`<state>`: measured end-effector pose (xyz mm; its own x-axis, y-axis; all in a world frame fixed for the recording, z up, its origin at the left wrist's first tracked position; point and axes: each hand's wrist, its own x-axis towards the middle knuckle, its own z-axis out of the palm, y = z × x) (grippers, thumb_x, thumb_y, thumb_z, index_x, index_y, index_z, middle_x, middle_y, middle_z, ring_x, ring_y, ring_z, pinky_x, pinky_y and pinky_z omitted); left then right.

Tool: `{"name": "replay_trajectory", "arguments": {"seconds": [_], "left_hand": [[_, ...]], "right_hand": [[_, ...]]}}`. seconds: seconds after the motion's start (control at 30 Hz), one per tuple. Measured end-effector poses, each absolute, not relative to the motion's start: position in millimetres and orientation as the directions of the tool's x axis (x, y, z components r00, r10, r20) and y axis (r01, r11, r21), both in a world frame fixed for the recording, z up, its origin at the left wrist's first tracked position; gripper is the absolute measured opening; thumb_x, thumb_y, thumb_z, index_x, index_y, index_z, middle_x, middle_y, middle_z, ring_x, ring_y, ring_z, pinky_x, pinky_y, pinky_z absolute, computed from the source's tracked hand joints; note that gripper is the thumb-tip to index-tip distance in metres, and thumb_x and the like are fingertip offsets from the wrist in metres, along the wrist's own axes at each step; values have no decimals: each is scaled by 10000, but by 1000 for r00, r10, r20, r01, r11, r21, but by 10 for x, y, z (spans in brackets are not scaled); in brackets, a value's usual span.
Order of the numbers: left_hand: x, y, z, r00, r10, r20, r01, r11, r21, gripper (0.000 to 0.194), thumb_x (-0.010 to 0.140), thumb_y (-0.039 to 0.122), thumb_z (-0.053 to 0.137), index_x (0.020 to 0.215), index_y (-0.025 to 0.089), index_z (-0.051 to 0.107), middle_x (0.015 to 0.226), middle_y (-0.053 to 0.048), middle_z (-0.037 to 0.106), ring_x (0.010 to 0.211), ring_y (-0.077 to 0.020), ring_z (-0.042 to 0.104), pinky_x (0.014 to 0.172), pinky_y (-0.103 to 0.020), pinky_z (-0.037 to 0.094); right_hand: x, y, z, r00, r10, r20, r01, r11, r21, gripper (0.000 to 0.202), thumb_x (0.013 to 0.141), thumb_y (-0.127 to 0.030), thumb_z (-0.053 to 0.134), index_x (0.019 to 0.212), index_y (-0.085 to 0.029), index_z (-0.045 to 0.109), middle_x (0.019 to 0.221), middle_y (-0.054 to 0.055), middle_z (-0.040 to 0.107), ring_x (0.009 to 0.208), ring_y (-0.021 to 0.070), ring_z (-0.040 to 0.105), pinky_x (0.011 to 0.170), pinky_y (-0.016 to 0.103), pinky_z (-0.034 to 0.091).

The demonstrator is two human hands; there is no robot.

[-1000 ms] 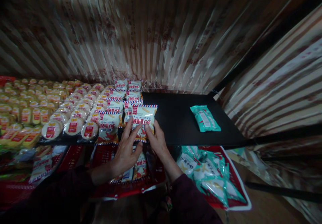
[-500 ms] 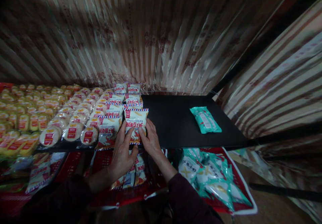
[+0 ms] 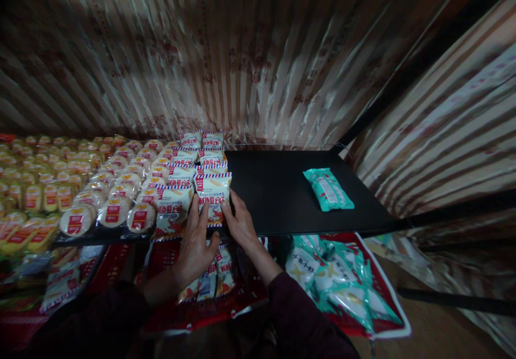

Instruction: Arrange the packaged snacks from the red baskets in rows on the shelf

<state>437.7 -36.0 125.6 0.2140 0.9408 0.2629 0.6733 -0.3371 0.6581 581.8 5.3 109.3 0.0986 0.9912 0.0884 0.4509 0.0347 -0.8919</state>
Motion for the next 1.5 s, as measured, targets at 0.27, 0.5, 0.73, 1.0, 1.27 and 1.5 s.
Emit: {"name": "replay_trajectory", "arguments": {"seconds": [0.27, 0.5, 0.73, 1.0, 1.27, 1.5], "left_hand": [[4388, -375, 1238, 219, 926, 309, 680, -372, 632, 802, 763, 89, 467, 1479, 160, 113, 1571, -127, -129, 1444, -300, -63, 1152, -519, 171], [4378, -344, 1203, 243, 915, 321, 681, -397, 615, 775, 792, 84, 434, 1484, 144, 91, 1565, -125, -160, 1439, -287, -100, 1157, -514, 144], [4381, -343, 1181, 225, 917, 329, 670, -391, 631, 856, 766, 60, 455, 1494, 206, 29, 1572, -118, -130, 1442, -298, -75, 1143, -542, 173], [4381, -354, 1171, 225, 916, 331, 670, -393, 630, 800, 777, 54, 441, 1490, 188, 104, 1568, -102, -163, 1437, -295, -97, 1147, -539, 153], [4386, -356, 1117, 249, 895, 369, 693, -431, 578, 834, 772, 47, 440, 1498, 211, 64, 1557, -87, -202, 1425, -314, -126, 1143, -554, 164], [4375, -330, 1103, 267, 850, 455, 773, -471, 425, 821, 802, 54, 444, 1501, 208, 42, 1565, -106, -158, 1436, -334, -49, 1124, -547, 246]], "right_hand": [[5819, 43, 1041, 103, 989, 107, 455, 49, -889, 590, 869, -529, 484, 1387, -250, 430, 1389, 65, 513, 1289, 252, 466, 1102, 477, 331], [5785, 26, 1109, 73, 991, 115, 474, 67, -878, 575, 876, -509, 469, 1367, -210, 459, 1364, 99, 533, 1259, 256, 495, 1082, 461, 362], [5793, 11, 1046, 89, 984, 156, 463, 98, -881, 542, 873, -499, 486, 1353, -249, 477, 1357, 69, 544, 1259, 251, 496, 1084, 458, 364], [5781, -36, 1102, 103, 981, 164, 467, 98, -879, 581, 855, -520, 511, 1353, -222, 477, 1372, 94, 527, 1270, 267, 487, 1081, 466, 367], [5783, -57, 1089, 115, 982, 150, 470, 79, -879, 608, 848, -538, 512, 1360, -214, 469, 1369, 101, 528, 1272, 260, 485, 1083, 462, 367], [5777, -53, 1101, 127, 985, 117, 443, 49, -895, 643, 839, -573, 508, 1367, -210, 461, 1387, 102, 510, 1291, 264, 459, 1101, 472, 333]]}}
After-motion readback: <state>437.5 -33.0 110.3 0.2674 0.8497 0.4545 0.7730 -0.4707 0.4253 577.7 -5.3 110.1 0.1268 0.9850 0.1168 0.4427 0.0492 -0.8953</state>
